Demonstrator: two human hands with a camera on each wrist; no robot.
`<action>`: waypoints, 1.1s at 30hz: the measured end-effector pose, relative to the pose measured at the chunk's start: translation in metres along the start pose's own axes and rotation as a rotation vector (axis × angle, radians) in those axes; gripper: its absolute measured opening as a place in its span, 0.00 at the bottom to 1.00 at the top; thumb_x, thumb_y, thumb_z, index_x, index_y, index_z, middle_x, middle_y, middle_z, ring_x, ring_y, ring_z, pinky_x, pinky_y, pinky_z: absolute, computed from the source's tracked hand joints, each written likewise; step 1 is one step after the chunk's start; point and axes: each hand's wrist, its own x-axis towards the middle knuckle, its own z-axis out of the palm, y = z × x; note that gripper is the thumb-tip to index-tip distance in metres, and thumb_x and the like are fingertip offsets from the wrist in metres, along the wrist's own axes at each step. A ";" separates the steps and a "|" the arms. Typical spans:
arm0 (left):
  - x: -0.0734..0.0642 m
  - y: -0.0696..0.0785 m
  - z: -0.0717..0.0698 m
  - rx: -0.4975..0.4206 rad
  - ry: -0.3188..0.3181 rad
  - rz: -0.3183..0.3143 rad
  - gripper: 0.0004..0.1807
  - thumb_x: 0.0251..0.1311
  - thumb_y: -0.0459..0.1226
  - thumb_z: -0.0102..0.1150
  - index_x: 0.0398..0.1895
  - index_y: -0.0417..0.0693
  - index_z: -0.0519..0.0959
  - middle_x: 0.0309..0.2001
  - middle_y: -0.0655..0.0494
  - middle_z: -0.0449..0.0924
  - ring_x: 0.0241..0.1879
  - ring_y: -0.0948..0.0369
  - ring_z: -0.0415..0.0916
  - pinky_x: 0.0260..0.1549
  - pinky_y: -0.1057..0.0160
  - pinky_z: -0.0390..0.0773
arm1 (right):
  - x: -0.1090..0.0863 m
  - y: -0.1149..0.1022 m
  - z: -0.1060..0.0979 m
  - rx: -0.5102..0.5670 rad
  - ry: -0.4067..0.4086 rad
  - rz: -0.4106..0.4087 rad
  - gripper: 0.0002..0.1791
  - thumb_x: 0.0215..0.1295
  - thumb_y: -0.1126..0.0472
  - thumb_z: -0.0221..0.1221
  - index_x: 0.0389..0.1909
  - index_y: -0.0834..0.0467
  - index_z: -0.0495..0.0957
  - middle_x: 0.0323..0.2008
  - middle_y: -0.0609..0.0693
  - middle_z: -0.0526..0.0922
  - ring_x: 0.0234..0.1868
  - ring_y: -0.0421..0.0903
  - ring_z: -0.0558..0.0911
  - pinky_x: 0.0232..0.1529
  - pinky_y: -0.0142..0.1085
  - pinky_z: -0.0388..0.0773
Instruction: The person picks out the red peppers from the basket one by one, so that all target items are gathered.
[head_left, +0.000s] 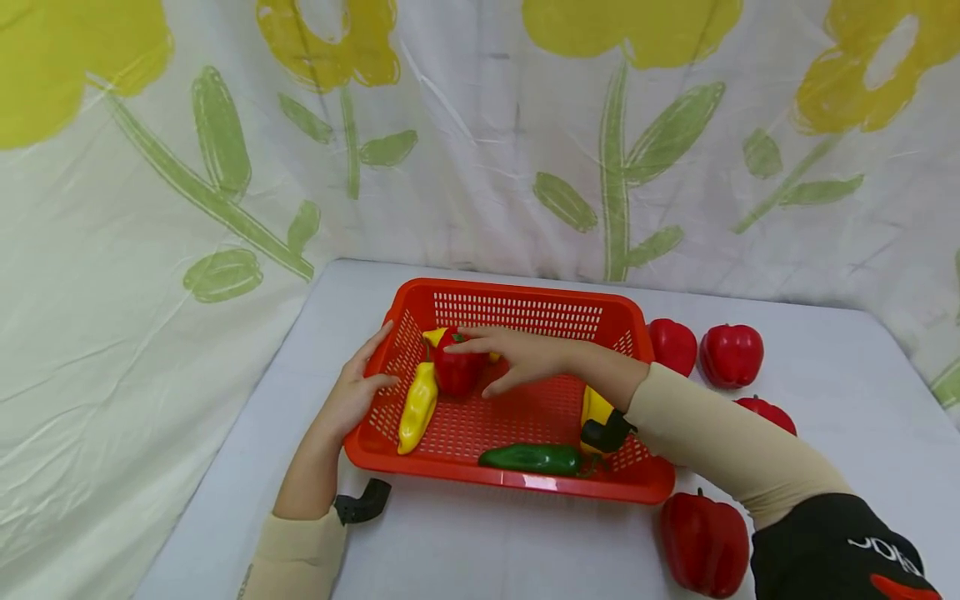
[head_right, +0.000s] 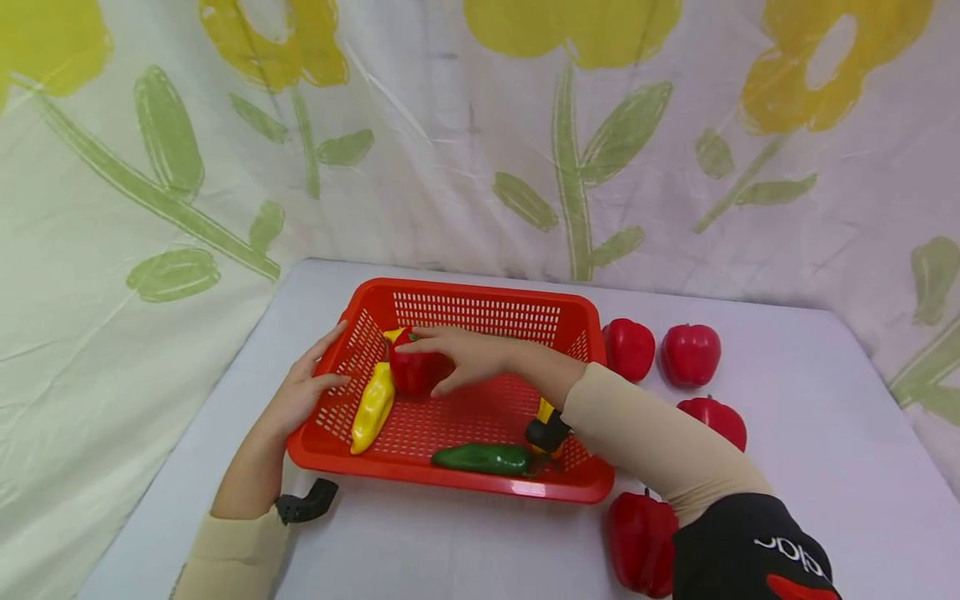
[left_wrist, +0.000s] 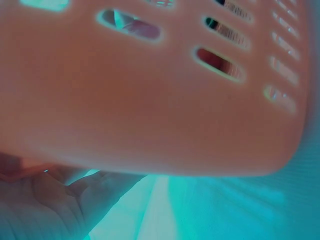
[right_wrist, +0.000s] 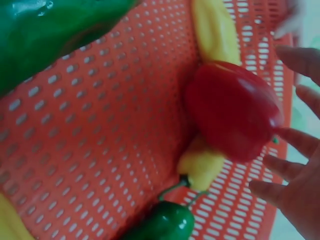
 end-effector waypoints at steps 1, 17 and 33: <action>0.000 0.000 0.000 -0.002 0.000 -0.002 0.40 0.60 0.27 0.43 0.72 0.70 0.49 0.74 0.54 0.45 0.66 0.46 0.59 0.54 0.47 0.73 | 0.002 0.000 0.002 -0.010 -0.001 0.010 0.38 0.58 0.59 0.62 0.69 0.49 0.59 0.74 0.54 0.47 0.73 0.52 0.49 0.65 0.48 0.65; 0.001 0.000 0.000 -0.022 -0.018 0.015 0.40 0.60 0.27 0.42 0.72 0.68 0.49 0.74 0.54 0.45 0.66 0.46 0.57 0.55 0.46 0.71 | 0.034 0.000 0.018 -0.156 -0.010 0.140 0.39 0.57 0.56 0.63 0.69 0.44 0.57 0.72 0.54 0.49 0.71 0.54 0.53 0.60 0.47 0.71; 0.001 -0.001 -0.001 -0.009 -0.015 0.018 0.40 0.59 0.27 0.42 0.72 0.68 0.50 0.74 0.54 0.44 0.66 0.46 0.58 0.56 0.46 0.70 | 0.061 -0.005 0.034 -0.260 0.104 0.224 0.41 0.48 0.48 0.68 0.65 0.45 0.64 0.63 0.55 0.60 0.60 0.50 0.65 0.52 0.41 0.77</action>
